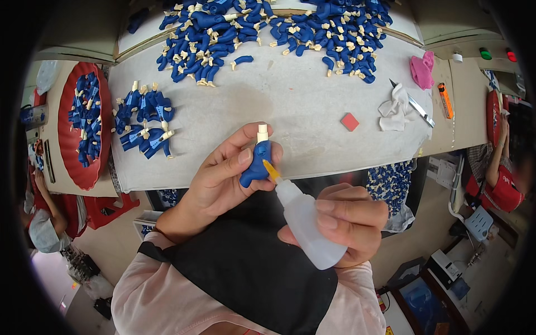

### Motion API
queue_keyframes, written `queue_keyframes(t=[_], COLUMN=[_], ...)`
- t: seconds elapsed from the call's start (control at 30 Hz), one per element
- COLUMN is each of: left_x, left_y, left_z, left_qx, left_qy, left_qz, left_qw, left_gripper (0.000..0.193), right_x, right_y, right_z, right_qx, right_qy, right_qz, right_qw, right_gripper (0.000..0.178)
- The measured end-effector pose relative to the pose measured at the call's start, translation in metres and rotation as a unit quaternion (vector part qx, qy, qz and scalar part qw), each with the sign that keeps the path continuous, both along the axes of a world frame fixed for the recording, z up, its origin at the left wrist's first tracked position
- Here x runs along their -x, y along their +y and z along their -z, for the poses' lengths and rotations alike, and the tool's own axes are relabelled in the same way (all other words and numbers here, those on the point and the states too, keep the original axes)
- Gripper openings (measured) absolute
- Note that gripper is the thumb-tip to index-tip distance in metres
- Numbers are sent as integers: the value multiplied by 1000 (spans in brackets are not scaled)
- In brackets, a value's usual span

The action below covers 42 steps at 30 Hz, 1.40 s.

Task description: The person applies glue from a bottle to small figurine parts and assembles them by hand on a workbench.

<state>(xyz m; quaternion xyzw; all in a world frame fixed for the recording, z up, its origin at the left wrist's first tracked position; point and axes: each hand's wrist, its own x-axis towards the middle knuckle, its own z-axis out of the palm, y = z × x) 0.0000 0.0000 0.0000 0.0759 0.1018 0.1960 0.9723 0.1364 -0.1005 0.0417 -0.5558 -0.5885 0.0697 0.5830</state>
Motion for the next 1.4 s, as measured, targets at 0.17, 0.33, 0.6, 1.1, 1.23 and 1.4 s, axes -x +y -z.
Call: queue_keyframes(t=[0.17, 0.33, 0.6, 1.1, 1.23, 1.4], left_x=[-2, -2, -1, -1, -2, -2], left_y=[-3, -3, -2, -1, -2, -3], left_z=[-1, -2, -1, -3, -5, -4], left_qx=[2, -8, -14, -24, -31, -34], left_qy=[24, 28, 25, 41, 64, 64], left_qz=[-18, -13, -11, -4, -14, -21], left_qw=[1000, 1000, 1000, 999, 997, 997], left_gripper=[34, 35, 35, 34, 35, 35], right_x=[1, 1, 2, 4, 3, 2], right_y=[-5, -6, -6, -5, -6, -6], right_z=[7, 7, 7, 8, 6, 7], right_qx=[4, 9, 15, 18, 22, 21], right_qy=[2, -6, -19, -11, -27, -30], right_qz=[33, 35, 46, 59, 49, 48], right_qw=[999, 999, 999, 998, 998, 998], right_gripper=[42, 43, 43, 43, 42, 43])
